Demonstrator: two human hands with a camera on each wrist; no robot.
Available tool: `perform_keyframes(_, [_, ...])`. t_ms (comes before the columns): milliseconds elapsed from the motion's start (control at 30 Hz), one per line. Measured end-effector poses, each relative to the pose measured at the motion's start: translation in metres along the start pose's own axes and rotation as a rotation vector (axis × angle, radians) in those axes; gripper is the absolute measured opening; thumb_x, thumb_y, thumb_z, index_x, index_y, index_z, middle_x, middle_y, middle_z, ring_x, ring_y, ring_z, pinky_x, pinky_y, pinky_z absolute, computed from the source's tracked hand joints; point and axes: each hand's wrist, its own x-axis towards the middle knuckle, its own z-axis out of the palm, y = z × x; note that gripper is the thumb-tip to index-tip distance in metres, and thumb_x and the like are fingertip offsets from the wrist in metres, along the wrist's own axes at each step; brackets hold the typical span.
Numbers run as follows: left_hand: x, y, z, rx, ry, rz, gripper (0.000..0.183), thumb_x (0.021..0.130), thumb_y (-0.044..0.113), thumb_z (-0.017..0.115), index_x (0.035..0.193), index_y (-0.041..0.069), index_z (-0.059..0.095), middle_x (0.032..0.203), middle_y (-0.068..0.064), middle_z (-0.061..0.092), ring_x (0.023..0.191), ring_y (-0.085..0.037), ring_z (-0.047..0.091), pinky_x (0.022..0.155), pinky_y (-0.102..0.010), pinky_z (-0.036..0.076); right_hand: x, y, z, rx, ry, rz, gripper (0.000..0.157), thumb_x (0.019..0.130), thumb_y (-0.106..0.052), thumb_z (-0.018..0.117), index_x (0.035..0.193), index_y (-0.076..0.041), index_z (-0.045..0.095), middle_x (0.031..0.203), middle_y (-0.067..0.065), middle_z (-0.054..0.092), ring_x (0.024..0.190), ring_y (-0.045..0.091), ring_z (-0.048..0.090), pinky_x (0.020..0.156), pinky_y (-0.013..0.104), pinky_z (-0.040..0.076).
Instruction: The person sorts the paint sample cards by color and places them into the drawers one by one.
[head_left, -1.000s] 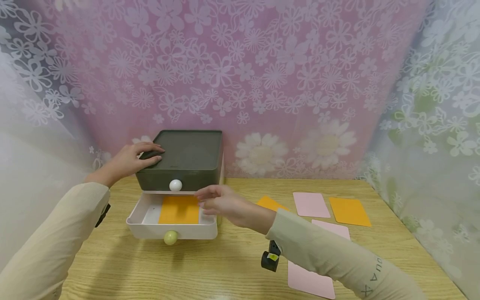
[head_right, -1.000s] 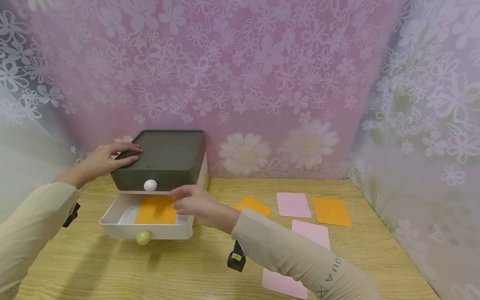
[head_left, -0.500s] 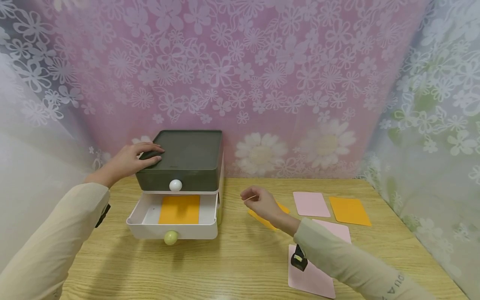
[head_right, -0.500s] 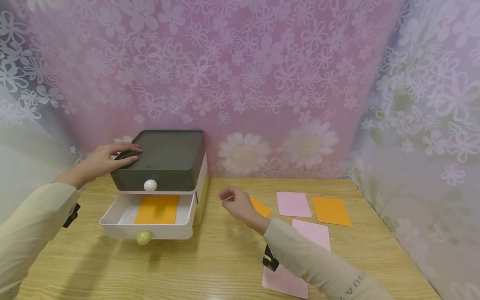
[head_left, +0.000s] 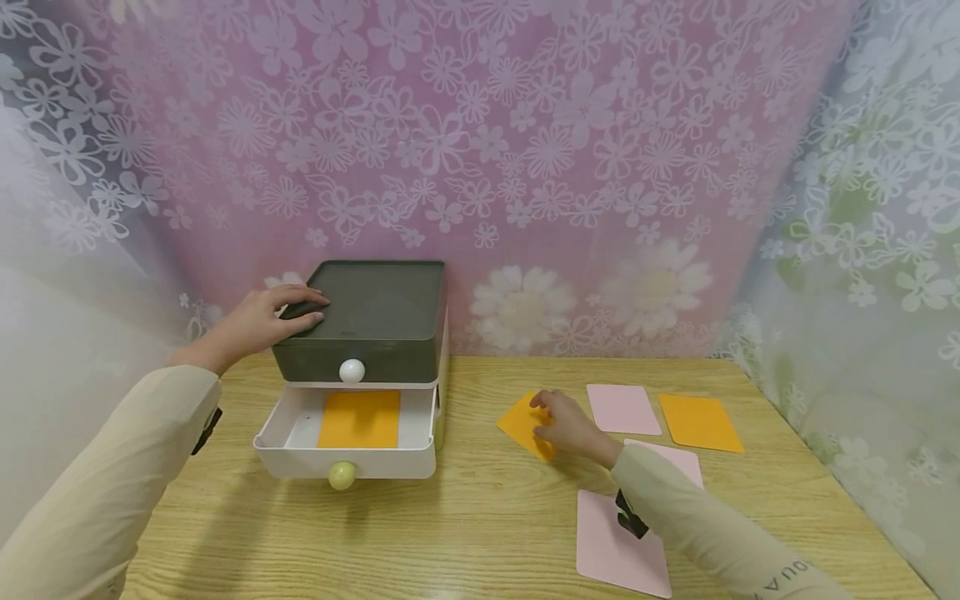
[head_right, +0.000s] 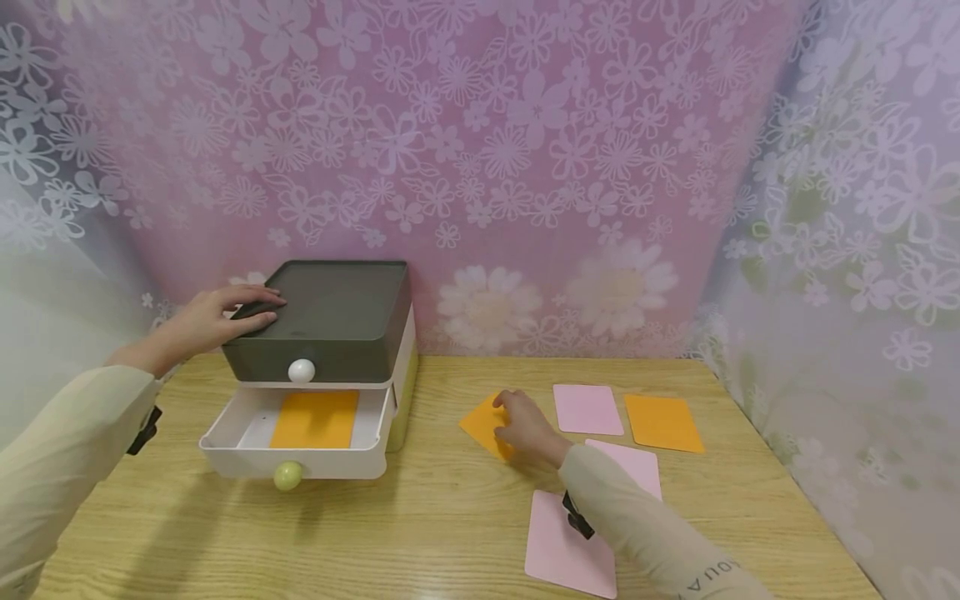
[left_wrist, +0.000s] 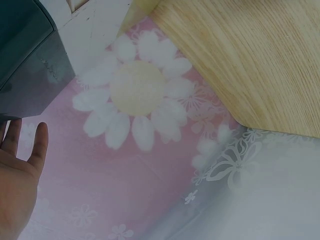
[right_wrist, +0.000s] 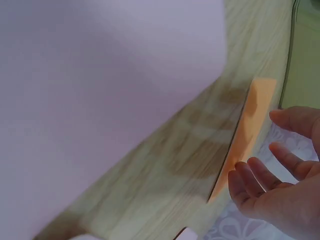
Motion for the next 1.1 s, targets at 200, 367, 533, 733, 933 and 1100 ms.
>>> perform_keyframes(200, [0.0, 0.0, 0.0, -0.007, -0.001, 0.0, 0.036, 0.09, 0.036, 0.056, 0.12, 0.017, 0.061, 0.133, -0.012, 0.05, 0.125, -0.036, 0.041, 0.101, -0.057, 0.032, -0.003, 0.005, -0.001, -0.065, -0.014, 0.066, 0.052, 0.076, -0.017, 0.074, 0.118, 0.003, 0.05, 0.12, 0.028, 0.047, 0.104, 0.042, 0.044, 0.085, 0.054, 0.042])
perform_keyframes(367, [0.0, 0.0, 0.0, -0.013, 0.001, 0.004, 0.035, 0.09, 0.035, 0.056, 0.12, 0.017, 0.061, 0.132, -0.012, 0.051, 0.124, -0.035, 0.042, 0.1, -0.057, 0.033, -0.004, 0.006, -0.001, -0.14, -0.021, 0.14, 0.068, 0.072, -0.031, 0.078, 0.125, 0.0, 0.046, 0.125, 0.028, 0.044, 0.106, 0.046, 0.04, 0.081, 0.059, 0.039])
perform_keyframes(533, [-0.001, -0.001, -0.001, -0.016, -0.005, -0.001, 0.036, 0.09, 0.036, 0.056, 0.12, 0.018, 0.061, 0.133, -0.012, 0.05, 0.125, -0.036, 0.041, 0.1, -0.057, 0.032, -0.003, 0.009, -0.001, -0.143, -0.03, 0.176, 0.071, 0.072, -0.033, 0.078, 0.127, -0.002, 0.045, 0.125, 0.027, 0.044, 0.107, 0.044, 0.039, 0.082, 0.058, 0.038])
perform_keyframes(733, [0.0, -0.001, -0.001, -0.014, -0.005, 0.001, 0.035, 0.09, 0.037, 0.056, 0.12, 0.018, 0.061, 0.134, -0.012, 0.05, 0.126, -0.035, 0.04, 0.101, -0.057, 0.032, -0.003, 0.01, -0.002, -0.115, -0.032, 0.176, 0.07, 0.07, -0.03, 0.079, 0.126, -0.002, 0.046, 0.125, 0.027, 0.043, 0.107, 0.044, 0.038, 0.083, 0.057, 0.036])
perform_keyframes(933, [-0.001, 0.0, -0.001, -0.007, -0.001, 0.003, 0.036, 0.09, 0.036, 0.056, 0.12, 0.018, 0.061, 0.133, -0.012, 0.05, 0.125, -0.035, 0.041, 0.101, -0.057, 0.032, 0.002, 0.008, -0.003, -0.071, -0.041, 0.208, 0.067, 0.068, -0.025, 0.081, 0.122, -0.004, 0.049, 0.122, 0.027, 0.042, 0.107, 0.043, 0.033, 0.08, 0.053, 0.033])
perform_keyframes(1100, [-0.001, 0.001, 0.0, 0.002, 0.0, 0.003, 0.036, 0.09, 0.035, 0.056, 0.121, 0.017, 0.06, 0.133, -0.012, 0.05, 0.125, -0.035, 0.041, 0.101, -0.057, 0.032, 0.007, 0.008, -0.004, -0.059, -0.051, 0.258, 0.067, 0.064, -0.024, 0.084, 0.118, -0.007, 0.048, 0.118, 0.027, 0.041, 0.107, 0.043, 0.031, 0.08, 0.053, 0.032])
